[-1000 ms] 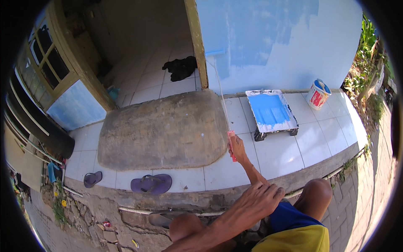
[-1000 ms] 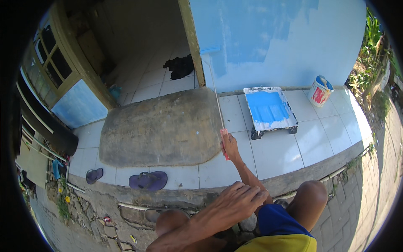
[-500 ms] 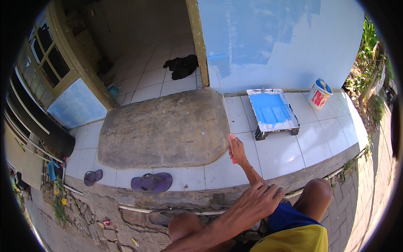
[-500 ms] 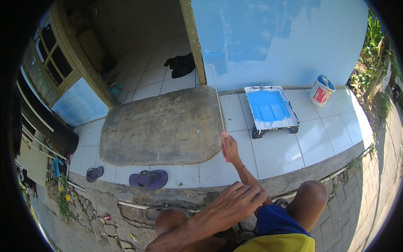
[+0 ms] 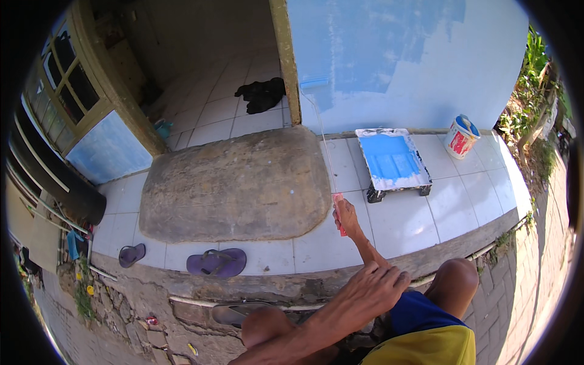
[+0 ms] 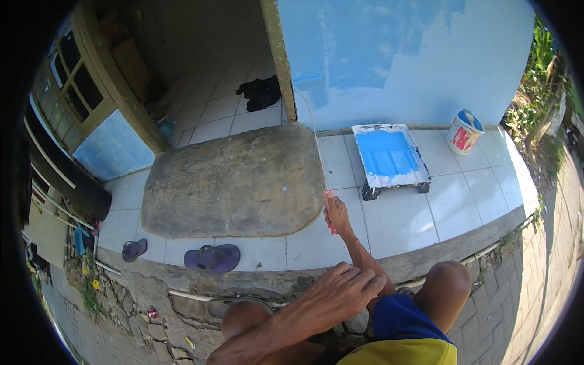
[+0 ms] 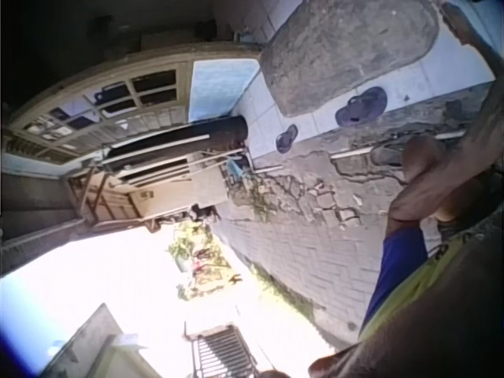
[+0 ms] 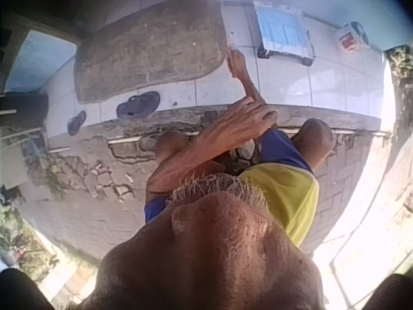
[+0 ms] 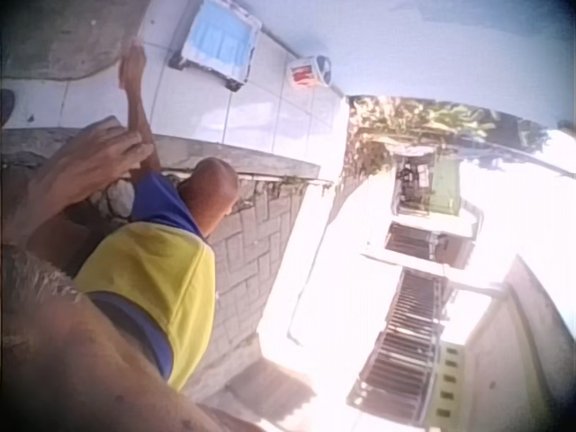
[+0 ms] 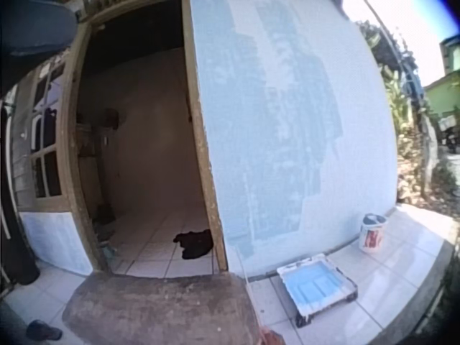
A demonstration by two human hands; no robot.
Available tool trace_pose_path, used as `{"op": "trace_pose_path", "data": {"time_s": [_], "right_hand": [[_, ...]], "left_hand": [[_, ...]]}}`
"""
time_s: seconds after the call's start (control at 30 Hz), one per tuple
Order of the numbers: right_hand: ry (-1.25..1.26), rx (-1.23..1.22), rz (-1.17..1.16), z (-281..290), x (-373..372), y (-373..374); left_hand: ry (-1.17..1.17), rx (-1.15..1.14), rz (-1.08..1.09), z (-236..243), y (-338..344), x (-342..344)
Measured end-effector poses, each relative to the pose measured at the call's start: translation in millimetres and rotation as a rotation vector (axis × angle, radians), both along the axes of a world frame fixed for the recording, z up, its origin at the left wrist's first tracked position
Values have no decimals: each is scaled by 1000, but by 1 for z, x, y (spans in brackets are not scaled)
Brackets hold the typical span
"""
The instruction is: The person is painting a wall using a roller, dipping it into a tray of blue paint and applying it to the surface.
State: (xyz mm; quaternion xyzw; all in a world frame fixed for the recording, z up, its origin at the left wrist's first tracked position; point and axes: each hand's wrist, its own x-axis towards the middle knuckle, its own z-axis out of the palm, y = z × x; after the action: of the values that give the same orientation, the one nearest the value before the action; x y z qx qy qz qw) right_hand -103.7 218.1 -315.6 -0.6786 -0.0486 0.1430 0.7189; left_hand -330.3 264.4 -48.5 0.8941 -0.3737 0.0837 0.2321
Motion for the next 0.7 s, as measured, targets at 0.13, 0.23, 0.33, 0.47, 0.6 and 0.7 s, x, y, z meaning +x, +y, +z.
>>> {"op": "trace_pose_path", "data": {"time_s": [0.13,0.23,0.33,0.47,0.6,0.7], "right_hand": [[3,12,-17,-2,-12,7],[-54,36,-34,4,-1,12],[-86,86,-40,18,5,19],[-87,91,-31,26,4,23],[-34,65,-50,21,-9,17],[-62,60,-47,21,-1,11]], "left_hand": [[-5,-2,5,2,1,-2],[-4,1,3,3,-2,-2],[-10,-15,16,-1,-3,-4],[-21,-43,23,-6,-1,-3],[-35,-35,17,-2,2,-2],[-17,-18,23,-1,-1,-4]]}}
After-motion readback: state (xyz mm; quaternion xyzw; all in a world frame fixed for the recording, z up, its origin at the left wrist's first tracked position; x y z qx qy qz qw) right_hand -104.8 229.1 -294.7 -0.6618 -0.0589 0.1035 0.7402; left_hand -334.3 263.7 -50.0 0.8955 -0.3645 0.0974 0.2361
